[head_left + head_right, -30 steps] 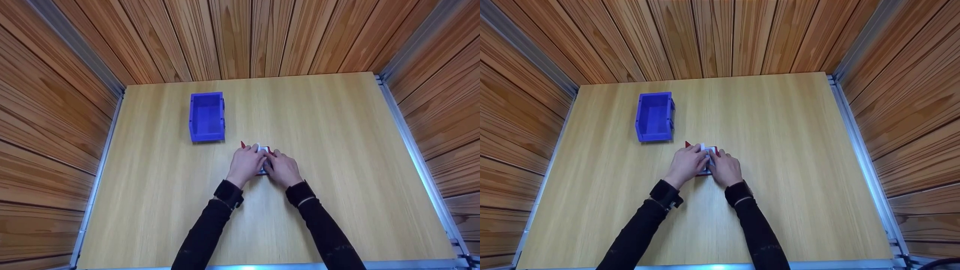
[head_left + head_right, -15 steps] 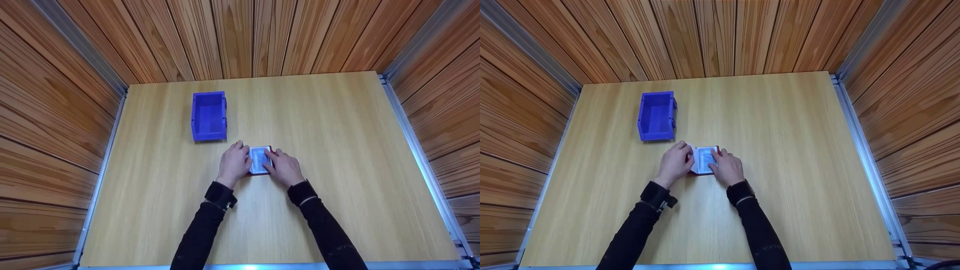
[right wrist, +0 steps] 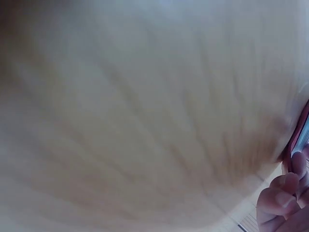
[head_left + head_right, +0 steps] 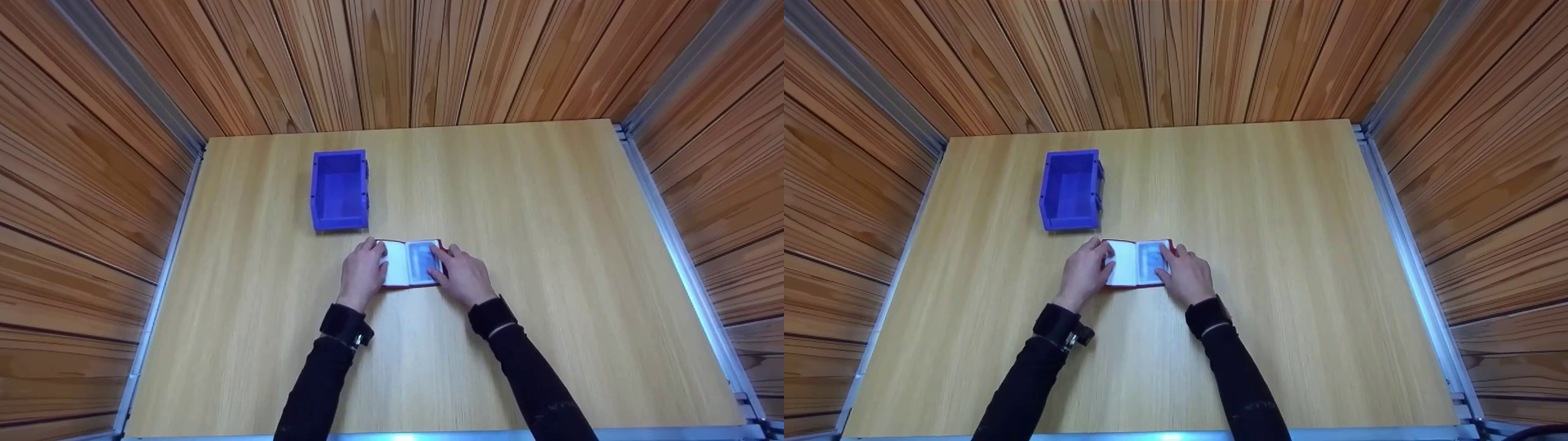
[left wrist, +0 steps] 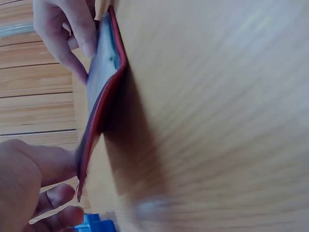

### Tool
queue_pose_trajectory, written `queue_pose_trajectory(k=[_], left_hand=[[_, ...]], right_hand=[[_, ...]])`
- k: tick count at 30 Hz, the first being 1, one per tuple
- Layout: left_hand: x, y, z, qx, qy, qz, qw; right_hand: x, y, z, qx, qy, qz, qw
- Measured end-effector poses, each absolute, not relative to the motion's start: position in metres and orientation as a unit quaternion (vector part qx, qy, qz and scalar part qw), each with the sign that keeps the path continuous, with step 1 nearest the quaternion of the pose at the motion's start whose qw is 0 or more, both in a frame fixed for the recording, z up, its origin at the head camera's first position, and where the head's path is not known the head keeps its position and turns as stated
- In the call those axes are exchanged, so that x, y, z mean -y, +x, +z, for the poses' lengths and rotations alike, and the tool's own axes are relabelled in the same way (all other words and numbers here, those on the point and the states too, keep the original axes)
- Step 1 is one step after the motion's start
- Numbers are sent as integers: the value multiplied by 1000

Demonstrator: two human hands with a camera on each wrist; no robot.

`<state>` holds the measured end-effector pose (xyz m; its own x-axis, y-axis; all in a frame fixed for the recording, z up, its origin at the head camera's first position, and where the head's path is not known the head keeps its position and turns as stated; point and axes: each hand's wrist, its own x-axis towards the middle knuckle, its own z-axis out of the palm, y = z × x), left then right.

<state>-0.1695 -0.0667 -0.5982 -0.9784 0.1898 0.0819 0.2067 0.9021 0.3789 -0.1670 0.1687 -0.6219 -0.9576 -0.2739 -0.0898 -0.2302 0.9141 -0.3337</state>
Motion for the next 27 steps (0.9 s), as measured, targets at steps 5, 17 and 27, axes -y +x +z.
queue_pose_trajectory(k=[5,17,27], left_hand=[[70,-167,-609,974,-98,-202,24],[73,-162,-623,970,-118,-210,42],[67,-163,-623,955,-178,-234,28]], right_hand=[[-172,-168,-623,-973,-130,-174,73],[-178,-167,-621,-964,-134,-217,75],[-179,-166,-620,-963,-130,-222,82]])
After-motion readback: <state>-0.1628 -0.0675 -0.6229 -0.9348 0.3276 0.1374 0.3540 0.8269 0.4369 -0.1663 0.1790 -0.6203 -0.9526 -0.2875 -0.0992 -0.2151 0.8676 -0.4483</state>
